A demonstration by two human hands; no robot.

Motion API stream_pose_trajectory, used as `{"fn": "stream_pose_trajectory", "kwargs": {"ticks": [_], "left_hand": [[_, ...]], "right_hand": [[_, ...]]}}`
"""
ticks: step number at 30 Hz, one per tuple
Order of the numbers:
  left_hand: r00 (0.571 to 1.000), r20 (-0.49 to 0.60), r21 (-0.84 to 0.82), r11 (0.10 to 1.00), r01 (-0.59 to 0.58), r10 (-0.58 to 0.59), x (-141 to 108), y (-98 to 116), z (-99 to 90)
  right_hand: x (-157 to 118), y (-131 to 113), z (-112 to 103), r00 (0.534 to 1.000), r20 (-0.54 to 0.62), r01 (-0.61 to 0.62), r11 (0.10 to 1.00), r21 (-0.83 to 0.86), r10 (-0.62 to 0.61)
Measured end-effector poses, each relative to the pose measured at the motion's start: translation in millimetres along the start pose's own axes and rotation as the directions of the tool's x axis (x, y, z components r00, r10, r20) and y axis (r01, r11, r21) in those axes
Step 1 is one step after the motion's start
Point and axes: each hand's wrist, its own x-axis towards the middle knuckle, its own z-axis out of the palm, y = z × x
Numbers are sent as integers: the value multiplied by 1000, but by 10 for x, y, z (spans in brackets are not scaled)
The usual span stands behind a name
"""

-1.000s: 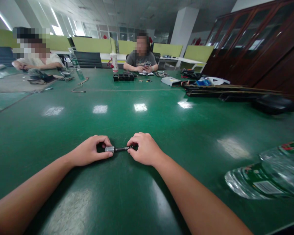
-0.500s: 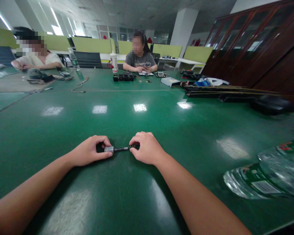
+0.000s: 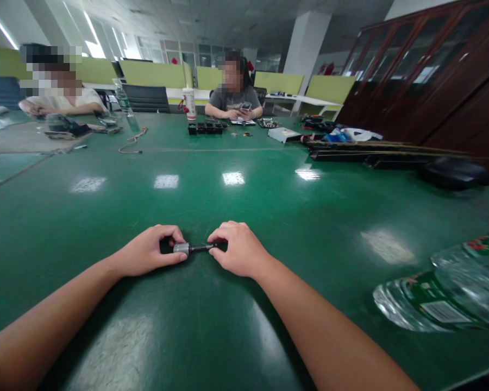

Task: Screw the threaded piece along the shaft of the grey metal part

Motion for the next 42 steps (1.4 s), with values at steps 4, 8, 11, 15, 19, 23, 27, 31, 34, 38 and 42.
{"fn": "stream_pose_trajectory", "kwargs": {"ticks": [4, 8, 11, 15, 19, 23, 27, 31, 34, 38, 42], "left_hand": [[999, -13, 2, 999, -34, 34, -8, -9, -2], [999, -17, 1, 999, -40, 40, -12, -8, -6], [999, -6, -27, 999, -35, 35, -11, -4, -7], [999, 3, -73, 997, -39, 39, -3, 3, -7], [999, 12, -61, 998, -31, 32, 0, 15, -8], [999, -2, -13, 999, -50, 50, -2, 21, -8], [998, -2, 10, 998, -56, 56, -3, 17, -2], [998, -7, 23, 998, -60, 60, 2, 20, 5], [998, -8, 27, 998, -61, 61, 8, 23, 11], [998, -8, 27, 998, -61, 61, 13, 17, 16], [998, -11, 34, 998, -60, 60, 13, 12, 17]], "right_hand": [[5, -68, 85, 999, 20, 29, 994, 105, -31], [4, -78, 121, 999, 15, 39, 993, 113, -41], [4, -59, 123, 998, 20, 50, 994, 92, -52], [4, -57, 120, 997, 28, 70, 995, 74, -72], [4, -71, 114, 997, 29, 72, 995, 67, -74], [5, -72, 115, 996, 40, 77, 996, 47, -79], [6, -71, 131, 995, 51, 83, 996, 33, -84], [5, -74, 150, 993, 59, 97, 995, 19, -98], [5, -80, 153, 993, 56, 99, 995, 20, -100], [8, -88, 143, 994, 57, 90, 995, 29, -92], [12, -86, 139, 994, 53, 88, 995, 35, -90]]}}
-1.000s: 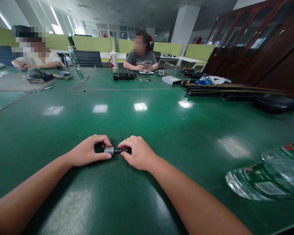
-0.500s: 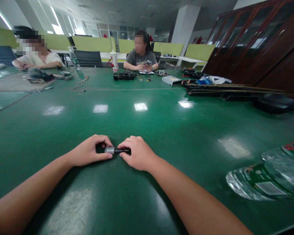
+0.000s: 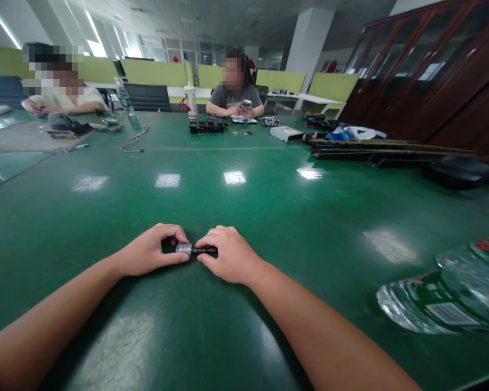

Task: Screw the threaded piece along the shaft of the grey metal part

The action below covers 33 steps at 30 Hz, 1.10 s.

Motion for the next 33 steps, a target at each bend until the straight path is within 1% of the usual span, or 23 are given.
{"fn": "stream_pose_trajectory", "kwargs": {"ticks": [33], "left_hand": [[1000, 0, 6, 1000, -4, 4, -9, -2, -7]], "right_hand": [[-3, 20, -7, 1000, -18, -1, 1000, -3, 1]]}}
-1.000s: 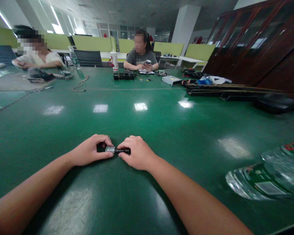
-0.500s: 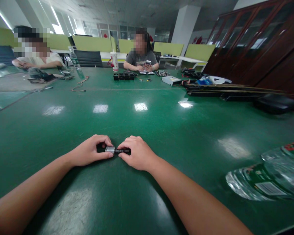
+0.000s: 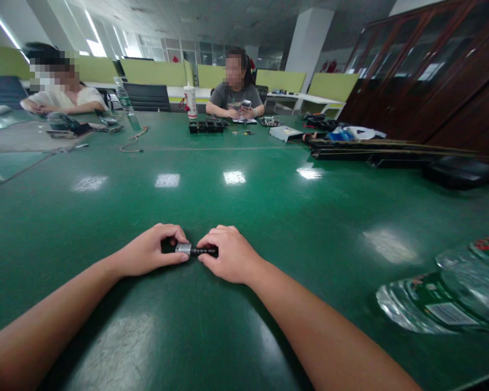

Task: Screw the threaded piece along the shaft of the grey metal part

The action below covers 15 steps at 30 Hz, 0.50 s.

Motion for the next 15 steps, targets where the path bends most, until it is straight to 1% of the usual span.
{"fn": "stream_pose_trajectory", "kwargs": {"ticks": [10, 15], "left_hand": [[1000, 2, 8, 1000, 18, -18, 5, -2, 8], [1000, 2, -28, 1000, 12, -12, 8, 8, 7]], "right_hand": [[-2, 18, -16, 1000, -17, -25, 1000, -11, 25], [-2, 14, -38, 999, -17, -39, 999, -24, 38]]}}
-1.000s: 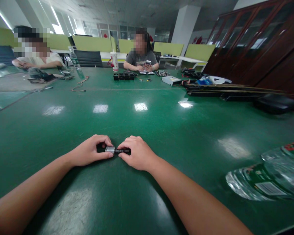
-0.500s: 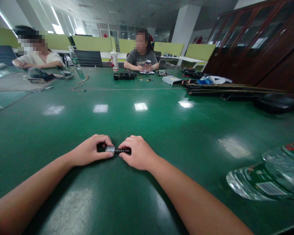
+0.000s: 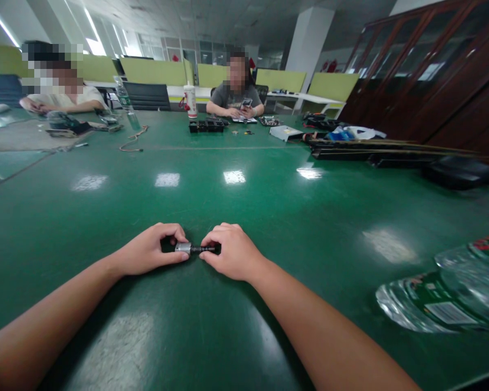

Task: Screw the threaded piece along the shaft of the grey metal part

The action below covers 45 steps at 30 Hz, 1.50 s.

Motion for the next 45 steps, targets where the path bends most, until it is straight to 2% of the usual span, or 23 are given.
{"fn": "stream_pose_trajectory", "kwargs": {"ticks": [21, 28, 40, 45], "left_hand": [[999, -7, -36, 998, 48, -48, -11, 13, -9], [998, 0, -29, 998, 56, -56, -28, -9, -16], [999, -9, -40, 999, 36, -37, -22, -22, -12], [999, -16, -34, 999, 30, -31, -24, -13, -5]], "right_hand": [[-19, 135, -135, 1000, -5, -13, 999, -48, 12], [-41, 252, -253, 990, -42, -134, 991, -23, 133], [-28, 160, -161, 997, 9, -72, 997, 18, 72], [-3, 59, -46, 999, 2, -39, 994, 99, 39]]}}
